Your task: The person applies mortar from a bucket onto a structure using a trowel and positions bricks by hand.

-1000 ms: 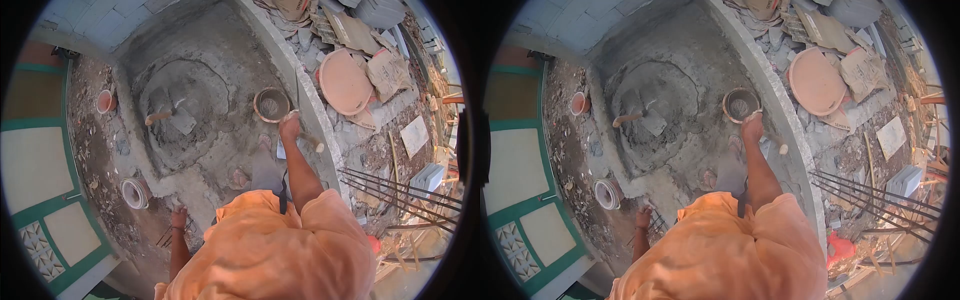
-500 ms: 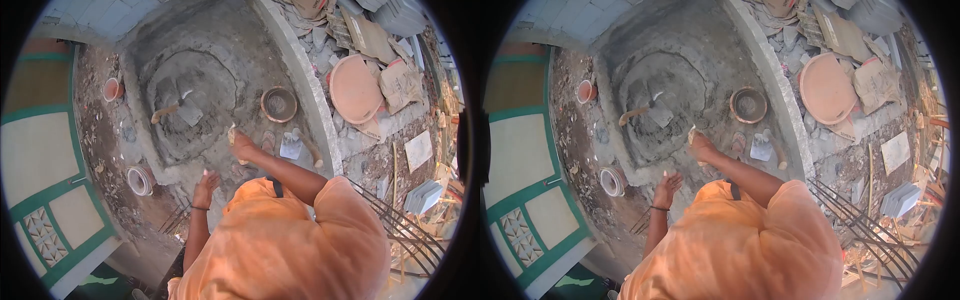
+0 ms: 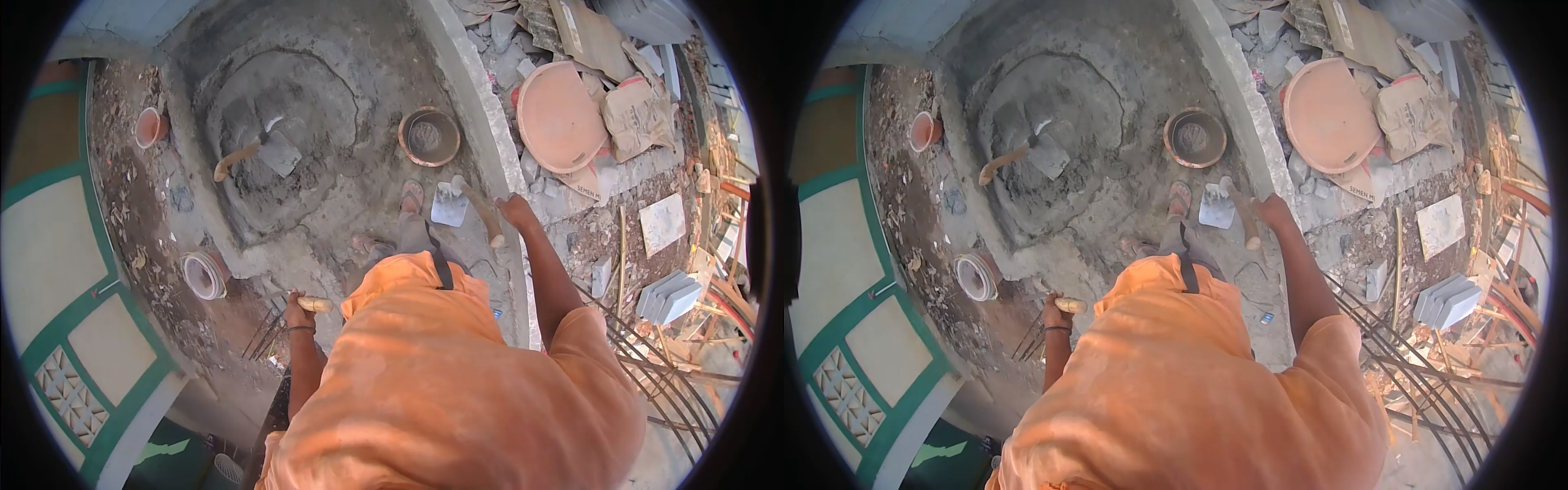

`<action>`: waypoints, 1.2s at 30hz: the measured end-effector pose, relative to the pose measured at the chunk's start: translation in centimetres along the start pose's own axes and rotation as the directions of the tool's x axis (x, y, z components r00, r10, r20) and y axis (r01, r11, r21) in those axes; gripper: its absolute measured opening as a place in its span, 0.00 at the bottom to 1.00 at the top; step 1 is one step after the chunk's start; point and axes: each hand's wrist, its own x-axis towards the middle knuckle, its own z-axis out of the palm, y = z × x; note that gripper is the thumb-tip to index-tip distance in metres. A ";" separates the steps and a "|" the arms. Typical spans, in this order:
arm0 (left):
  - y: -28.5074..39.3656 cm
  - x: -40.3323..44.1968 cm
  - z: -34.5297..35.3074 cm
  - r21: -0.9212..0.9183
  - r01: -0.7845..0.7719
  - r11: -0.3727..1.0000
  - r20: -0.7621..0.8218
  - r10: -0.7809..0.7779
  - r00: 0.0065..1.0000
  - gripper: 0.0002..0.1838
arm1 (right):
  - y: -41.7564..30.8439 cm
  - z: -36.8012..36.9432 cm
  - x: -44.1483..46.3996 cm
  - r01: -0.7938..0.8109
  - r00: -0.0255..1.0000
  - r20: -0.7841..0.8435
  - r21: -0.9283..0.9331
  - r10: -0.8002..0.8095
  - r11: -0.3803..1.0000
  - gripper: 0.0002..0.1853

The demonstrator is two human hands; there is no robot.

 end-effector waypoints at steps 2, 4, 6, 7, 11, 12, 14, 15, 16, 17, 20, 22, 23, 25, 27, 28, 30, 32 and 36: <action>-1.7 1.6 -5.2 0.117 0.033 0.993 -0.109 -0.020 0.994 0.11 | -1.9 -0.2 -4.2 -0.424 0.874 0.419 0.404 0.248 0.811 0.29; -2.9 1.6 -8.9 0.286 0.089 0.954 -0.242 -0.018 0.970 0.11 | -0.6 2.8 -4.7 -0.468 0.862 0.495 0.695 0.108 0.546 0.24; -4.1 2.3 -11.9 0.440 0.151 0.885 -0.310 -0.008 0.951 0.11 | 0.6 5.2 -3.2 -0.495 0.854 0.519 0.791 0.034 0.359 0.19; -4.9 2.9 -12.6 0.344 0.130 0.930 -0.305 -0.020 0.952 0.11 | 1.1 6.1 -2.1 -0.507 0.848 0.528 0.791 0.037 0.342 0.17; -4.8 0.9 -8.3 0.193 0.049 0.980 -0.248 0.000 0.969 0.10 | 1.1 3.1 -2.1 -0.448 0.867 0.495 0.732 0.051 0.513 0.09; -4.4 0.1 -6.6 0.223 0.033 0.974 -0.237 0.021 0.971 0.10 | 0.7 1.8 -2.3 -0.433 0.869 0.490 0.696 0.061 0.572 0.09; -3.9 -1.3 -4.0 0.232 0.023 0.973 -0.240 0.034 0.970 0.10 | 0.1 0.4 -3.0 -0.398 0.868 0.491 0.596 0.075 0.698 0.08; -3.6 -1.7 -3.0 0.212 0.028 0.977 -0.251 0.027 0.968 0.10 | 0.2 0.5 -2.8 -0.375 0.868 0.490 0.544 0.077 0.751 0.08; -3.4 -2.1 -2.2 0.236 0.004 0.972 -0.216 0.048 0.975 0.11 | 0.3 0.7 -2.3 -0.342 0.869 0.490 0.486 0.073 0.805 0.08; -3.4 -2.5 -1.8 0.247 -0.022 0.969 -0.190 0.071 0.979 0.12 | 0.1 1.0 -1.8 -0.295 0.869 0.491 0.415 0.062 0.861 0.08; -4.5 -3.6 -1.3 0.445 -0.014 0.896 -0.196 0.112 0.974 0.15 | 0.3 2.5 0.7 -0.266 0.894 0.447 0.474 0.032 0.839 0.13; -7.8 -2.8 -3.7 0.559 0.001 0.829 -0.235 0.157 0.959 0.18 | -1.2 1.7 1.2 -0.217 0.900 0.429 0.276 0.082 0.936 0.18; -10.6 -1.0 -5.4 0.614 0.014 0.790 -0.263 0.188 0.946 0.18 | -1.3 1.4 1.9 -0.174 0.905 0.419 0.201 0.076 0.964 0.19; -13.4 -1.3 -7.2 0.672 0.069 0.737 -0.286 0.173 0.942 0.18 | -3.1 -0.1 0.8 -0.073 0.910 0.414 0.128 0.013 0.989 0.19; -14.2 -3.7 -7.3 0.690 0.121 0.713 -0.272 0.101 0.957 0.19 | -4.1 -1.3 1.6 0.092 0.946 0.304 0.079 -0.111 0.993 0.18; -14.9 -4.5 -7.5 0.616 0.155 0.773 -0.307 0.054 0.950 0.19 | -4.7 -1.7 2.4 0.196 0.954 0.221 0.048 -0.202 0.979 0.18; -17.0 -6.1 -8.4 0.457 0.223 0.861 -0.358 -0.052 0.932 0.19 | -7.0 -2.4 4.0 0.375 0.923 0.086 0.000 -0.374 0.927 0.17; -18.8 -6.9 -9.3 0.454 0.209 0.866 -0.371 -0.030 0.928 0.19 | -9.7 -2.4 5.8 0.434 0.886 0.138 0.084 -0.442 0.897 0.16; -15.1 -10.7 -9.0 0.539 0.091 0.837 -0.248 0.054 0.967 0.21 | -17.2 4.0 1.6 0.758 0.649 0.130 -0.030 -0.750 0.651 0.18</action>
